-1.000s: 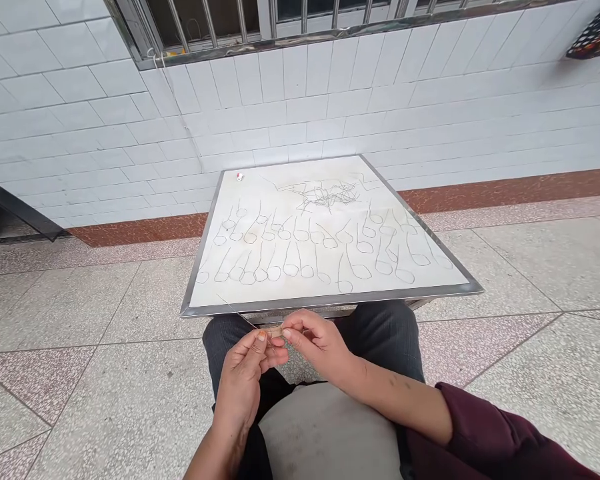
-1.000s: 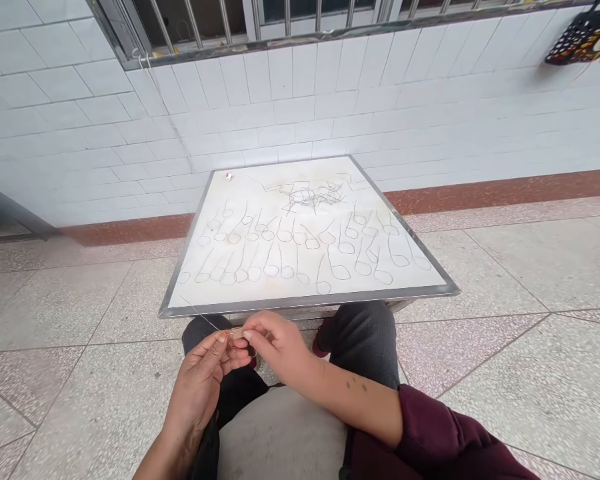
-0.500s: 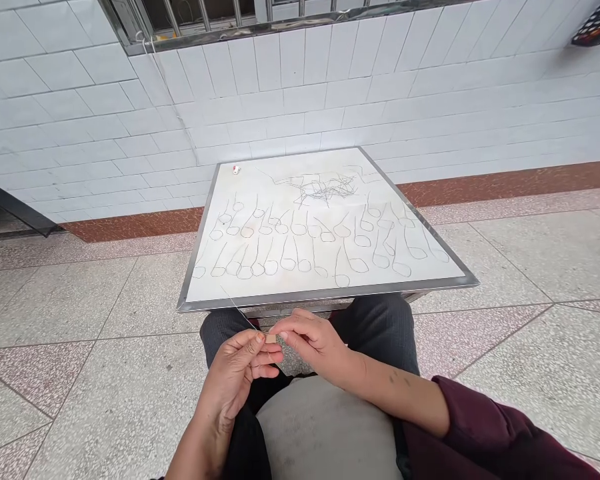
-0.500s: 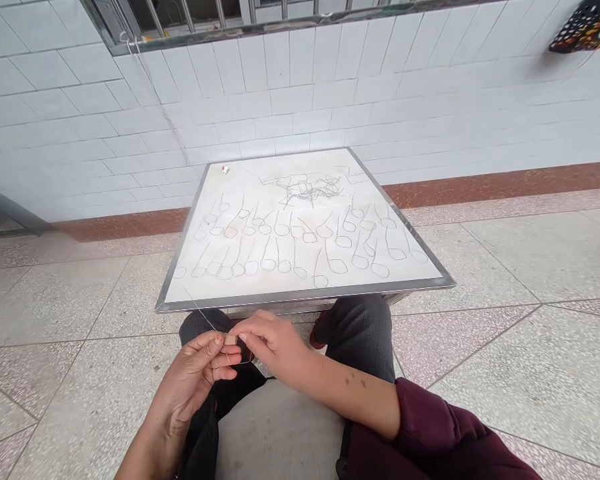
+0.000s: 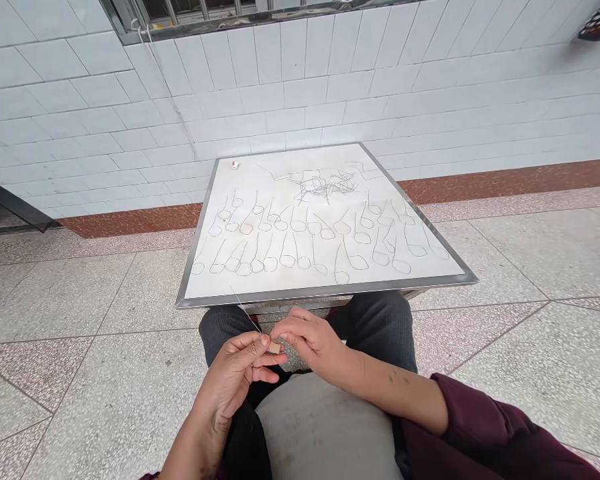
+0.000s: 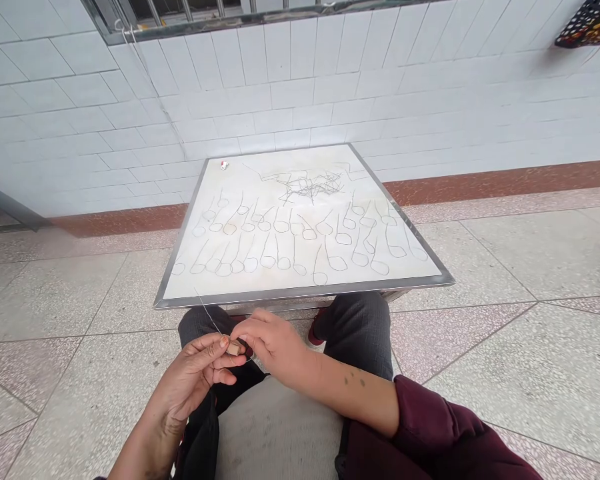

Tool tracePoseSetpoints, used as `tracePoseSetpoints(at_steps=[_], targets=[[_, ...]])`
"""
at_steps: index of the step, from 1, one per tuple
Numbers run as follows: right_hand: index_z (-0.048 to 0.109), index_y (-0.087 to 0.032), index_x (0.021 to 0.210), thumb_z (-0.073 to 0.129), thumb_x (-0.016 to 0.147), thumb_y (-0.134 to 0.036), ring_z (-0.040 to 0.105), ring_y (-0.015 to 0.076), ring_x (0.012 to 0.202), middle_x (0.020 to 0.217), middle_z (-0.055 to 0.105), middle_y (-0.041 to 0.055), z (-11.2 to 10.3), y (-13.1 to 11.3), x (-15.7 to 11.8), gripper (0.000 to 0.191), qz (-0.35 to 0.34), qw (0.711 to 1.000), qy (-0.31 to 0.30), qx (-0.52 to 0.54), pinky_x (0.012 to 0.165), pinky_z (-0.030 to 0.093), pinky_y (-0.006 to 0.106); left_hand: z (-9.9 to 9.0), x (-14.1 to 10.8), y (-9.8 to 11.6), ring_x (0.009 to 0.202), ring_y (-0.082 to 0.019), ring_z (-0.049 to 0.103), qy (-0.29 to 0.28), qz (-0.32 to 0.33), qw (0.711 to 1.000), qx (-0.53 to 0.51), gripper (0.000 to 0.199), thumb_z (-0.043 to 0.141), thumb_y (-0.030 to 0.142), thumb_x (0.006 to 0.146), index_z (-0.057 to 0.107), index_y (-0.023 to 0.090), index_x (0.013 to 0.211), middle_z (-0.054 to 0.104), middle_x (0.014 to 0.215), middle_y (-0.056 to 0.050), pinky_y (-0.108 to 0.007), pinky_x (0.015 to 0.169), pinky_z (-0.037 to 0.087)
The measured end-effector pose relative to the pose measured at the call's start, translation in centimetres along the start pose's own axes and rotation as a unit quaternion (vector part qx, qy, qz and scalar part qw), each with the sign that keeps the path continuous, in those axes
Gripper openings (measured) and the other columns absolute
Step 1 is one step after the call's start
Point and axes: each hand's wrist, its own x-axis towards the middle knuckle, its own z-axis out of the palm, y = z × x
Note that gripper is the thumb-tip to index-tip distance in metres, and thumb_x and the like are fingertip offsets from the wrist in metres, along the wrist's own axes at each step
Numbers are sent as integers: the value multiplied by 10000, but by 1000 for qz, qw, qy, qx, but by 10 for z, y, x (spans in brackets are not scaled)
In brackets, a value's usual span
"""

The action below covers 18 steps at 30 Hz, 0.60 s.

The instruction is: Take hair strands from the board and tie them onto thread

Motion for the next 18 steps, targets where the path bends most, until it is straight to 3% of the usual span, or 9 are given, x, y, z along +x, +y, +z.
tracePoseSetpoints(at_steps=[8, 14, 18], targets=[[616, -218, 879, 556, 940, -272, 580, 123, 684, 819, 648, -7, 0, -4, 5, 101, 135, 983, 52, 116, 612, 456, 245, 10, -3, -3, 713, -160, 712, 17, 65, 998, 14, 277, 855, 414, 701, 761, 159, 754, 718, 854, -41, -190, 570, 554], [590, -207, 836, 520, 935, -242, 511, 76, 540, 788, 599, -23, 2, -5, 4, 126, 144, 981, 69, 113, 548, 431, 227, 14, -1, -8, 681, -133, 687, 16, 96, 993, 72, 293, 792, 452, 766, 747, 163, 756, 680, 802, -25, -154, 526, 476], [585, -206, 858, 527, 938, -302, 505, 75, 512, 732, 568, -36, 3, -2, 5, 138, 165, 970, 80, 161, 525, 444, 225, 15, 1, -12, 694, -127, 680, 27, 121, 990, 66, 272, 765, 450, 795, 746, 179, 785, 680, 861, -22, -167, 553, 487]])
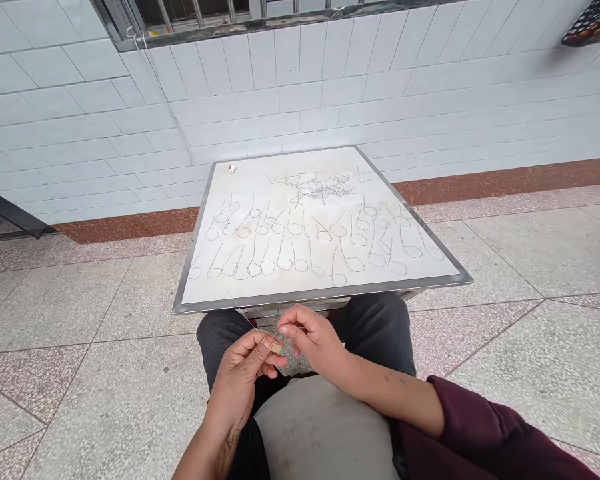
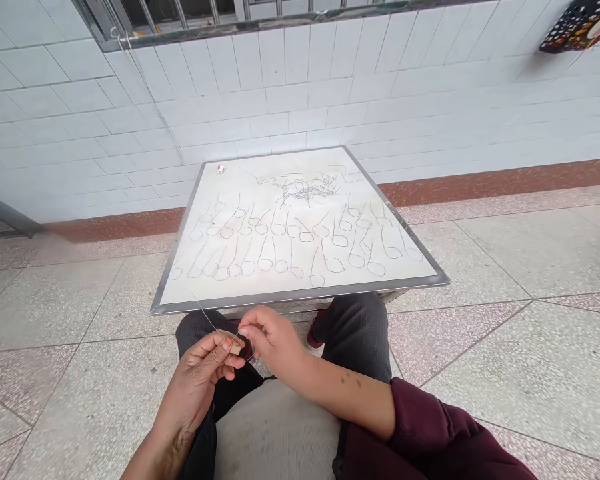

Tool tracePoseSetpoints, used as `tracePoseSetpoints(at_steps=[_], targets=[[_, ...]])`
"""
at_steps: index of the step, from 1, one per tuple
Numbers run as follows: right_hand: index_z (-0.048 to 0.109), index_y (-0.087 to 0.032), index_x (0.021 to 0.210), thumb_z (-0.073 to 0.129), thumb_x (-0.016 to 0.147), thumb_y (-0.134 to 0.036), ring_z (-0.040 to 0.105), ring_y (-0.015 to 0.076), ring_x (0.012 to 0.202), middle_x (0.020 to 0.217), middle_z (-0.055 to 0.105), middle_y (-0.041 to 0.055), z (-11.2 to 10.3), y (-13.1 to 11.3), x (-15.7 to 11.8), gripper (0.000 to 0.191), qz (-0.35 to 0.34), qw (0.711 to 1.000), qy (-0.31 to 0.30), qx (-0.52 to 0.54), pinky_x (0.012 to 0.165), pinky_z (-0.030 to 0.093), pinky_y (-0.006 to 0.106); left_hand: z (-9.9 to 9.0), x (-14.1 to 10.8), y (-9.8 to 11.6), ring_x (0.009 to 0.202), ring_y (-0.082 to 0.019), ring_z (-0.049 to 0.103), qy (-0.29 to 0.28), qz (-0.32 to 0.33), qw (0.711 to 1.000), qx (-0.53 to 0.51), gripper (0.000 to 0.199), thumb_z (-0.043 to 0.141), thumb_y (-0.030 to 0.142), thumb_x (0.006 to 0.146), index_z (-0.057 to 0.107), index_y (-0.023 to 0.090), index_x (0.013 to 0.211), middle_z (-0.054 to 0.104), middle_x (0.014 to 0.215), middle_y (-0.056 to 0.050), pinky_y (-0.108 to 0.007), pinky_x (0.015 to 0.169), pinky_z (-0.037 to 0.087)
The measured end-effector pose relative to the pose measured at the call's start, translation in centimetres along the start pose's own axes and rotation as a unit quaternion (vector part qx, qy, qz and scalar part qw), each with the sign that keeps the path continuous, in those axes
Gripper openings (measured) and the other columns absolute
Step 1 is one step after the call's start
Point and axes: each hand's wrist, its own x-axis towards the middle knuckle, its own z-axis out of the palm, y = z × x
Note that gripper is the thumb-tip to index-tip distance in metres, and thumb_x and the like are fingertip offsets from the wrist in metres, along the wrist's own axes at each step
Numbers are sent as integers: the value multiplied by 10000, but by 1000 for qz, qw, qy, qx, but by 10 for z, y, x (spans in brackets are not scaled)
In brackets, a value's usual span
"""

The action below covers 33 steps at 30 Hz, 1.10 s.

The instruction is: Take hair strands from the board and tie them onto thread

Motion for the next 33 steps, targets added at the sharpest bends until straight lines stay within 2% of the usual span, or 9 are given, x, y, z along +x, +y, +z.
tracePoseSetpoints(at_steps=[4, 8, 16, 22, 27, 30, 33], targets=[[552, -214, 1011, 476, 967, -437, 526, 92, 541, 756, 551, -30, -2, 1, 2, 240, 33, 996, -41, 75, 510, 478, 235, 0, 1, -1, 713, -135, 680, 35, 2, 999, -30, 273, 783, 454, 773, 750, 183, 791, 676, 902, -23, -198, 608, 524], [527, -215, 1008, 528, 943, -468, 532, 100, 563, 716, 532, -43, -2, 3, 1, 261, 53, 988, -90, 112, 470, 464, 211, -2, 0, -2, 693, -116, 661, 59, 19, 998, -35, 263, 781, 446, 777, 748, 186, 798, 671, 912, -18, -196, 626, 516], [529, -204, 908, 552, 929, -443, 442, 66, 462, 638, 511, -71, 7, 4, -1, 241, 53, 990, -45, 120, 475, 375, 212, -1, -4, -1, 676, -118, 654, 58, 66, 996, 28, 244, 696, 421, 854, 725, 189, 785, 651, 919, -19, -183, 547, 424], [520, -204, 900, 555, 918, -460, 417, 66, 458, 632, 493, -73, 12, 11, 0, 259, 67, 987, -53, 134, 470, 361, 212, -6, -1, -1, 654, -128, 642, 52, 78, 994, 53, 281, 685, 450, 850, 711, 186, 757, 633, 859, -20, -190, 518, 396], [527, -224, 1036, 525, 932, -457, 413, 70, 452, 663, 499, -69, 7, 17, 4, 255, 43, 993, -91, 61, 437, 356, 200, -11, 0, -5, 710, -172, 654, 48, 58, 995, 64, 333, 689, 511, 827, 716, 183, 777, 655, 866, -45, -227, 579, 481], [595, -227, 1010, 496, 952, -431, 425, 72, 459, 709, 542, -37, 3, 18, 6, 234, 3, 997, -75, -15, 437, 361, 205, -11, 0, -4, 783, -199, 649, 43, 52, 995, 67, 352, 676, 537, 830, 726, 189, 812, 663, 927, -63, -266, 635, 533], [644, -237, 981, 474, 966, -402, 523, 116, 556, 771, 604, 6, 1, 17, 8, 237, -48, 996, -54, -51, 474, 408, 226, -9, 2, -2, 840, -214, 614, 35, 64, 994, 85, 364, 664, 547, 837, 724, 190, 797, 648, 958, -75, -279, 634, 554]])
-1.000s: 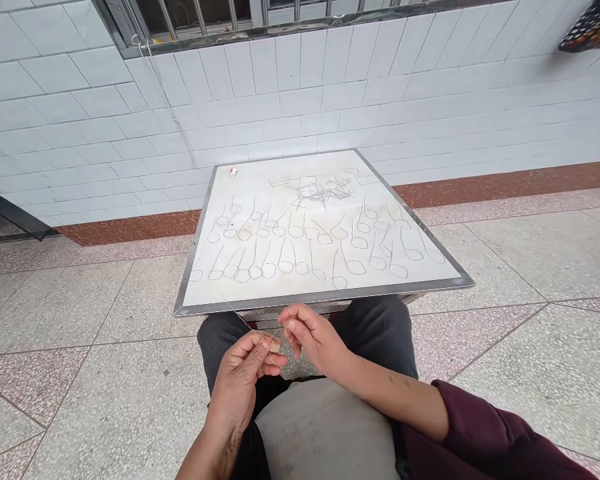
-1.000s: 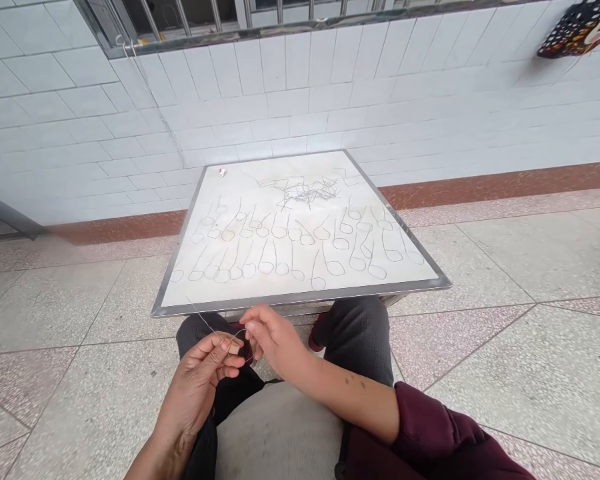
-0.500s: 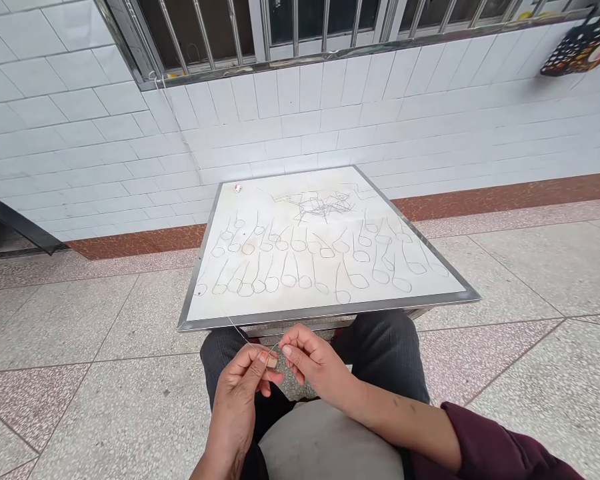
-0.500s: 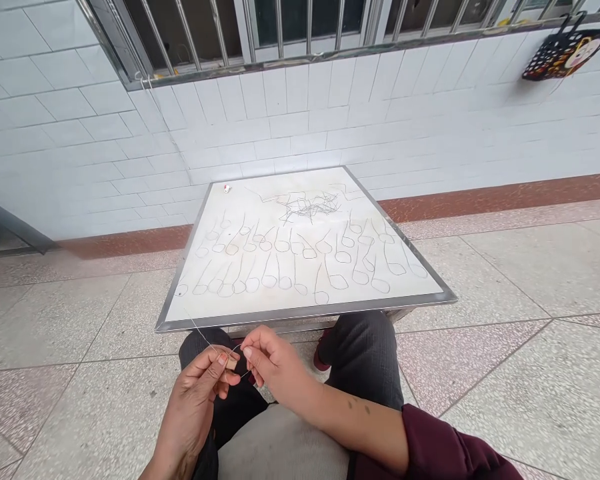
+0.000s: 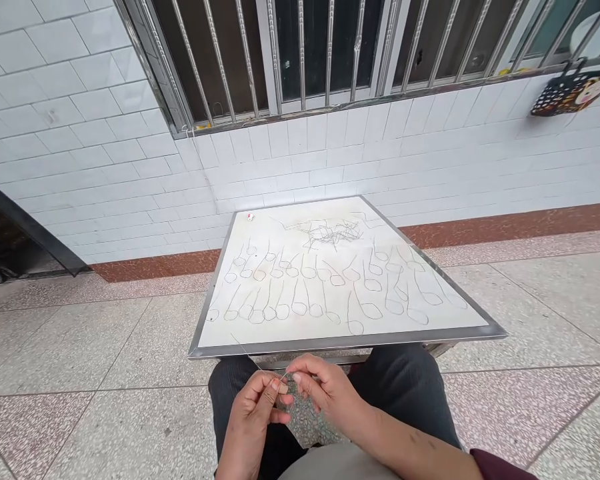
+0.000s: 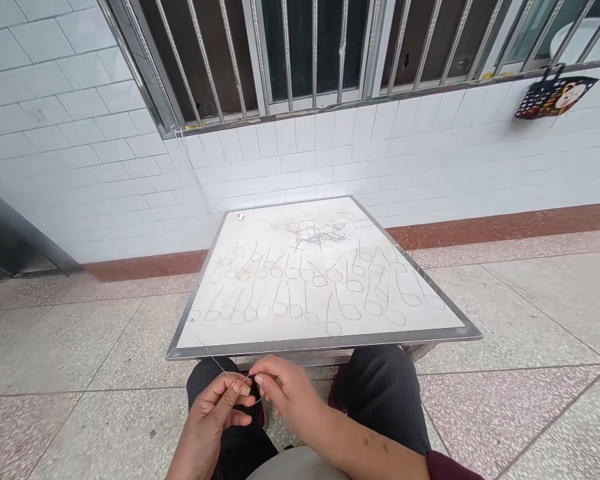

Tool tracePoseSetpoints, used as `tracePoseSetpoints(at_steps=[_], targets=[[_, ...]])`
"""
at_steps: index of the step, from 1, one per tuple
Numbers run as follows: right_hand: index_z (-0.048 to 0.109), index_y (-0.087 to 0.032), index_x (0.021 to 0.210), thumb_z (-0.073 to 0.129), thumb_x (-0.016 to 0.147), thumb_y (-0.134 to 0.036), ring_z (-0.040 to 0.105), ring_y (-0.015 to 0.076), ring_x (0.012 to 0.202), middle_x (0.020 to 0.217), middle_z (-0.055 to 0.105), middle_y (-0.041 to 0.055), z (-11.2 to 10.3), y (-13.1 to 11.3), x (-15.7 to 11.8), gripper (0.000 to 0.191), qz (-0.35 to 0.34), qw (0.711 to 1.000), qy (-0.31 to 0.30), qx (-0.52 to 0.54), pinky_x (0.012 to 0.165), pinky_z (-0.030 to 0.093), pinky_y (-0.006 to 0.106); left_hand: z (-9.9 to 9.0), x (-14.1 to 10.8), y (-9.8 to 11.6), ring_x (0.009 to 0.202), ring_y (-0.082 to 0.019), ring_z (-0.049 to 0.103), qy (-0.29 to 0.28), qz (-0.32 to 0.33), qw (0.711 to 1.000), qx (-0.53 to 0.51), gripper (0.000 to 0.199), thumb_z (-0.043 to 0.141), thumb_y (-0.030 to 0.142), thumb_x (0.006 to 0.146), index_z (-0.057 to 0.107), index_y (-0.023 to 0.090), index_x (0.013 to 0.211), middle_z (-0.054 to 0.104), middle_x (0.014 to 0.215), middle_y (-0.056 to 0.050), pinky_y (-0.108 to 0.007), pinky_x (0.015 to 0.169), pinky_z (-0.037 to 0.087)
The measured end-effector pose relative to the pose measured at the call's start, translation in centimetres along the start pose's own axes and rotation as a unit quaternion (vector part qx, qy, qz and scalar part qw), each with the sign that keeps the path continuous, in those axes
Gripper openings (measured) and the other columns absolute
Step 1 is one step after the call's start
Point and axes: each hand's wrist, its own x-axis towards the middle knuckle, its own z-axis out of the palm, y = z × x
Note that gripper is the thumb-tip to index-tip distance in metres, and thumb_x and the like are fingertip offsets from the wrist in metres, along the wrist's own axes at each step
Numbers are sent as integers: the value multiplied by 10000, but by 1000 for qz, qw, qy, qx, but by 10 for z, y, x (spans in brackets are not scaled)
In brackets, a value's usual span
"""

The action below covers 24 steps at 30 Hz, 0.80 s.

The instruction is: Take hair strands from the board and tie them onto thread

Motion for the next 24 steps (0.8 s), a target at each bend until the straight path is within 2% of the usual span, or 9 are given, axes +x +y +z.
tracePoseSetpoints(at_steps=[4, 7, 10, 14, 16, 21, 24], targets=[[683, -241, 934, 492, 965, -319, 628, 184, 773, 846, 685, 41, -4, -2, 4, 209, -74, 993, 24, -88, 686, 491, 301, -2, 4, -4, 796, -205, 588, 2, 16, 1000, 20, 390, 669, 570, 823, 712, 186, 767, 625, 927, -72, -274, 582, 552], [702, -236, 934, 522, 954, -289, 637, 190, 789, 860, 704, 50, -7, -4, 6, 189, -85, 990, 23, -107, 721, 495, 318, -5, 7, -12, 744, -196, 596, -1, 20, 999, 27, 393, 670, 572, 823, 706, 183, 779, 612, 843, -57, -257, 543, 531], [718, -235, 955, 525, 956, -293, 626, 174, 731, 820, 690, 45, -10, -3, 6, 201, -96, 991, 1, -93, 686, 504, 305, -7, 8, -16, 693, -178, 595, -22, 33, 998, 48, 393, 633, 561, 859, 702, 179, 801, 609, 794, -47, -255, 545, 519], [714, -222, 968, 511, 957, -353, 544, 109, 536, 833, 630, 45, -11, 0, 5, 243, -67, 996, -18, -48, 449, 440, 222, -5, 8, -10, 599, -148, 586, -34, 42, 996, 72, 409, 613, 569, 871, 702, 173, 818, 611, 746, -32, -255, 552, 507], [707, -218, 973, 518, 951, -383, 509, 86, 486, 837, 601, 39, -10, 1, 4, 251, -45, 998, -13, -31, 389, 400, 199, -3, 7, -4, 594, -149, 595, -31, 48, 995, 77, 419, 613, 581, 866, 715, 174, 858, 623, 778, -40, -261, 552, 512], [701, -237, 958, 521, 953, -398, 465, 57, 434, 832, 604, 18, -10, -4, 0, 241, -23, 999, 21, -5, 407, 438, 207, 2, 5, 9, 717, -197, 640, -25, 57, 996, 63, 466, 568, 575, 896, 726, 178, 1081, 655, 1032, -111, -305, 592, 558], [700, -244, 950, 539, 947, -399, 492, 64, 447, 845, 620, 20, -11, -6, -1, 223, -18, 999, 34, 2, 417, 457, 213, 2, 4, 9, 745, -205, 643, -20, 38, 998, 43, 536, 566, 583, 894, 686, 166, 1208, 664, 1058, -130, -321, 620, 569]])
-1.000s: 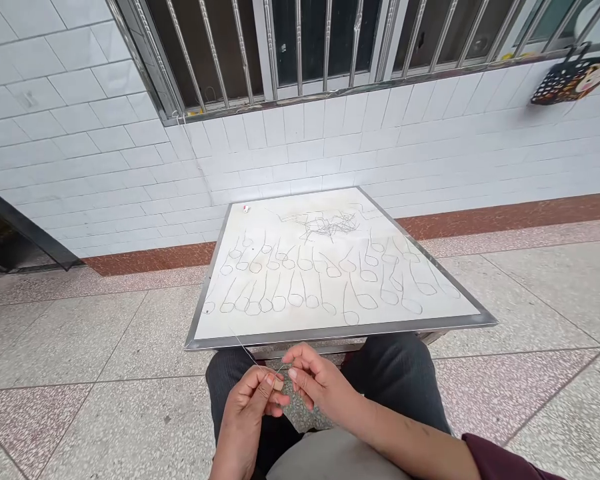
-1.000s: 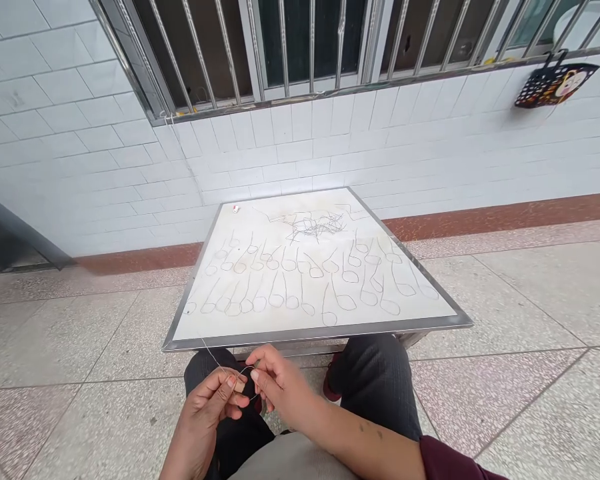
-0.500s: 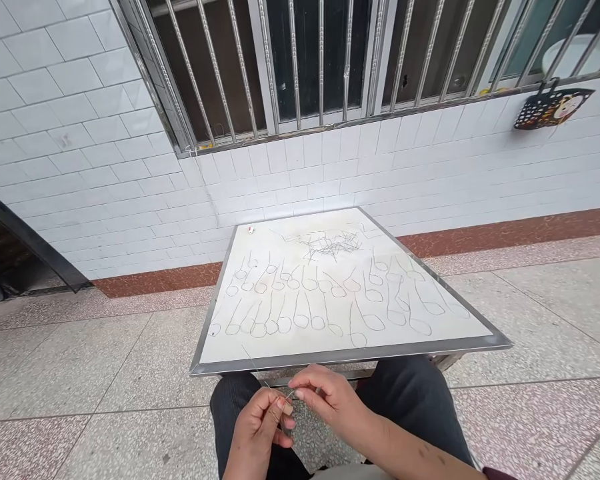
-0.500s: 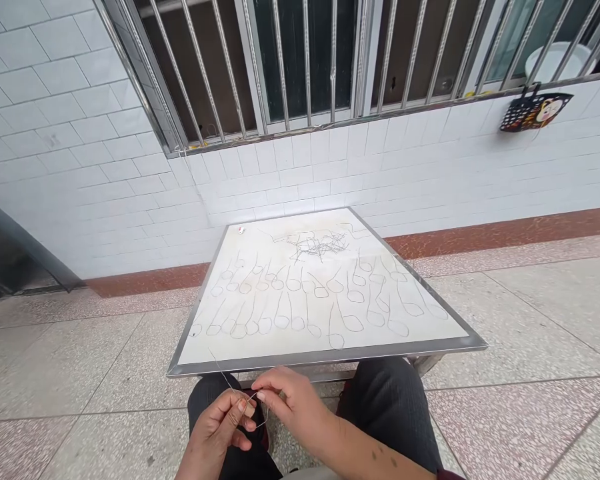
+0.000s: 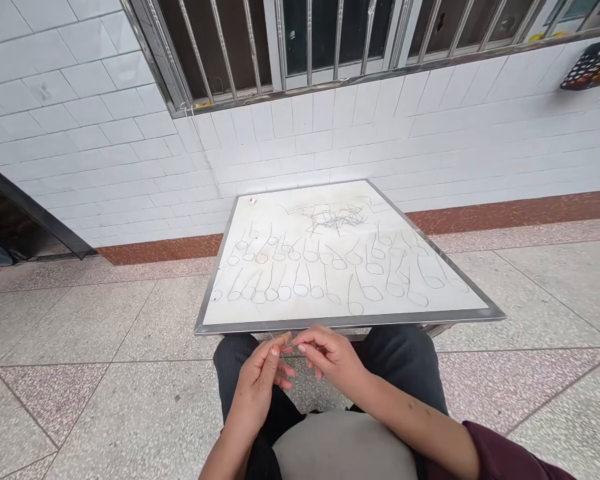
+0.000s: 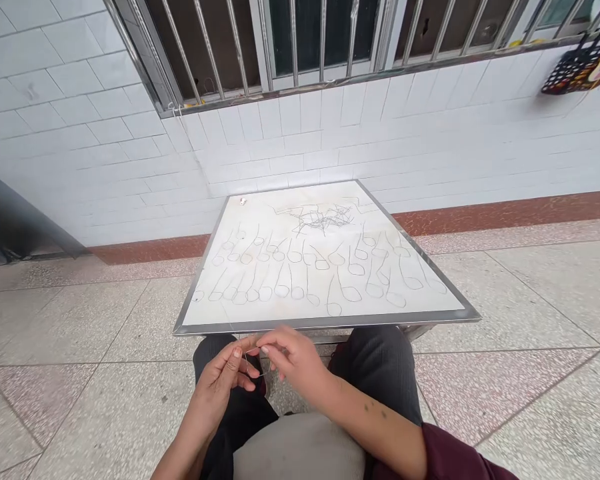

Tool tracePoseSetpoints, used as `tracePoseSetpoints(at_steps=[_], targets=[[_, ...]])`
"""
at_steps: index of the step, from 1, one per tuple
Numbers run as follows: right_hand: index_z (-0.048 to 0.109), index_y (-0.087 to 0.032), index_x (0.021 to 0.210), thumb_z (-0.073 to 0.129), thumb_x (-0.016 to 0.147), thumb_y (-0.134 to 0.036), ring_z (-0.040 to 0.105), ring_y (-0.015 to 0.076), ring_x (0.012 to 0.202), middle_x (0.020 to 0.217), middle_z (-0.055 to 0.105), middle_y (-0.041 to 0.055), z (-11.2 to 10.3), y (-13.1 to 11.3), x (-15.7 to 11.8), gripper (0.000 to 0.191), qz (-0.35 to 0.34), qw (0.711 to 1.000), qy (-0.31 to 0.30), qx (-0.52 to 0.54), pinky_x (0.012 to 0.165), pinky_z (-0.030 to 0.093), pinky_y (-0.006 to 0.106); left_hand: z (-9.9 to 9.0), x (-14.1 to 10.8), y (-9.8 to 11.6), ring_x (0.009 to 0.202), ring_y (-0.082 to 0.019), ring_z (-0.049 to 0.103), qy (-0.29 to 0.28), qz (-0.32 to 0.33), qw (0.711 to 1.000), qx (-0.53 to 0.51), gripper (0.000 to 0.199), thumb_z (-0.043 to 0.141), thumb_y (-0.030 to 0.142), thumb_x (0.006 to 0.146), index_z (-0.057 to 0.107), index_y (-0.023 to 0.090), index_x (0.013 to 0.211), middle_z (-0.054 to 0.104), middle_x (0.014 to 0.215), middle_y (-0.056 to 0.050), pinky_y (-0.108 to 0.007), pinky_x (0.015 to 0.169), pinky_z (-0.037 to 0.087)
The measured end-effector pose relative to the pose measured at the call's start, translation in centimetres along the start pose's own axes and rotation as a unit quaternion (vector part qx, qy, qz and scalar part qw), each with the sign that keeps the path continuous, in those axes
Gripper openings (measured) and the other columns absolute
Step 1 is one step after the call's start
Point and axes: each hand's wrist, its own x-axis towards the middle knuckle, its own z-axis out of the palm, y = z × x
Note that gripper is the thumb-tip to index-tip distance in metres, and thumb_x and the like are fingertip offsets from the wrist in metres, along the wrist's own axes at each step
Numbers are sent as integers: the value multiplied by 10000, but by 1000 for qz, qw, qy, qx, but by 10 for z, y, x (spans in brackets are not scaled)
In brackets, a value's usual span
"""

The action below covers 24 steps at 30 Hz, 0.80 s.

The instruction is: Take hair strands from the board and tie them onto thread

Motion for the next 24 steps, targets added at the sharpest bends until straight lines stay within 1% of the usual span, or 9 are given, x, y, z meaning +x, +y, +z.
tracePoseSetpoints(at_steps=[3, 8, 14, 17, 20, 24], targets=[[699, -247, 955, 552, 944, -402, 521, 68, 453, 834, 618, 15, 0, 3, -1, 214, 13, 1000, 4, 4, 434, 478, 223, -1, 0, -3, 747, -206, 644, 9, -19, 999, -27, 578, 587, 596, 875, 664, 160, 1248, 679, 1047, -131, -319, 617, 568], [698, -242, 968, 557, 939, -420, 576, 88, 503, 867, 609, 21, 0, 7, -1, 229, 15, 999, 20, 26, 442, 502, 232, -1, 0, -6, 758, -200, 641, 22, -24, 998, -53, 560, 597, 575, 881, 665, 150, 1239, 681, 1046, -133, -305, 620, 564], [685, -241, 986, 557, 942, -392, 552, 73, 457, 799, 602, -8, -1, 8, 1, 202, 32, 998, 29, 35, 463, 492, 234, -2, 2, -9, 768, -197, 643, 23, -24, 998, -49, 516, 590, 542, 900, 666, 158, 1236, 677, 1047, -123, -300, 622, 564], [680, -247, 1000, 548, 947, -388, 552, 75, 457, 797, 609, -11, -1, 8, 1, 200, 38, 998, 25, 35, 481, 491, 241, -1, 1, -7, 765, -201, 646, 27, -18, 999, -33, 485, 613, 532, 887, 697, 169, 1196, 687, 1019, -116, -303, 625, 565], [675, -250, 995, 546, 947, -401, 548, 74, 460, 818, 626, -4, -1, 8, 2, 204, 40, 998, 25, 33, 487, 495, 244, 2, 1, -6, 752, -200, 650, 28, -14, 999, -18, 432, 683, 504, 840, 741, 186, 1127, 707, 968, -100, -292, 622, 559], [679, -249, 967, 549, 943, -412, 551, 74, 467, 844, 636, 7, 0, 7, 1, 209, 32, 999, 23, 28, 477, 502, 238, 5, 1, -10, 747, -186, 658, 53, -28, 997, -40, 383, 746, 447, 798, 760, 204, 1094, 729, 902, -71, -276, 650, 552]])
